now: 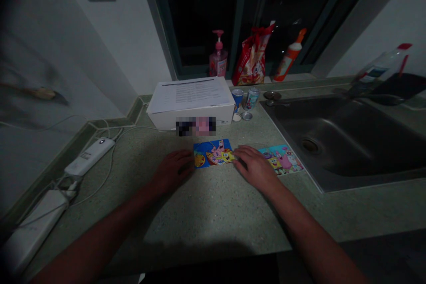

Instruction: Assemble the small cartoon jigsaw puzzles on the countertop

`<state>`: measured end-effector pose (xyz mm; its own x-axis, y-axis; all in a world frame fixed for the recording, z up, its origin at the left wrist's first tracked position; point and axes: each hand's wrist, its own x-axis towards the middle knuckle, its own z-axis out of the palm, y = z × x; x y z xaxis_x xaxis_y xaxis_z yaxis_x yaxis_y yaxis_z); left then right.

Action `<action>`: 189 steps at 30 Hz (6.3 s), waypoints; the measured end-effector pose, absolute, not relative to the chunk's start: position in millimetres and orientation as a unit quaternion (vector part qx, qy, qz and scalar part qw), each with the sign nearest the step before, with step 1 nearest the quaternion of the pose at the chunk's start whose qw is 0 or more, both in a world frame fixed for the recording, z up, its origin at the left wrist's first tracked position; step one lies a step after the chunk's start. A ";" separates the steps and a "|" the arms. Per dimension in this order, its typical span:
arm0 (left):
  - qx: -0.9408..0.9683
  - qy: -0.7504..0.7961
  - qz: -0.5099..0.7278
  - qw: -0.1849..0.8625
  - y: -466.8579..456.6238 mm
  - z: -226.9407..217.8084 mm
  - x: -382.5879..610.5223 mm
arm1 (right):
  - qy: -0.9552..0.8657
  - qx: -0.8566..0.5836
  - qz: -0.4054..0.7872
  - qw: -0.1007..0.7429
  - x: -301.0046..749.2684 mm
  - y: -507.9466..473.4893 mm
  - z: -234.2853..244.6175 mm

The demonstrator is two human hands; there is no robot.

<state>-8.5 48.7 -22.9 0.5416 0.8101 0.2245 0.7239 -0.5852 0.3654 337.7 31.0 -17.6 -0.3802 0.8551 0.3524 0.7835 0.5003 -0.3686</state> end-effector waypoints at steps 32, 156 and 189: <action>0.890 0.392 0.203 0.110 91.8 -17.4 83.4 | -0.633 -0.709 -0.038 0.308 427.9 -46.4 -24.4; 0.915 0.362 0.171 0.045 134.5 -21.5 207.1 | -0.689 -0.686 -0.063 0.227 420.6 -48.7 -47.5; 0.867 0.451 0.173 0.124 -8.0 -3.2 -8.8 | -0.819 -0.474 0.157 0.282 264.4 -21.2 -13.3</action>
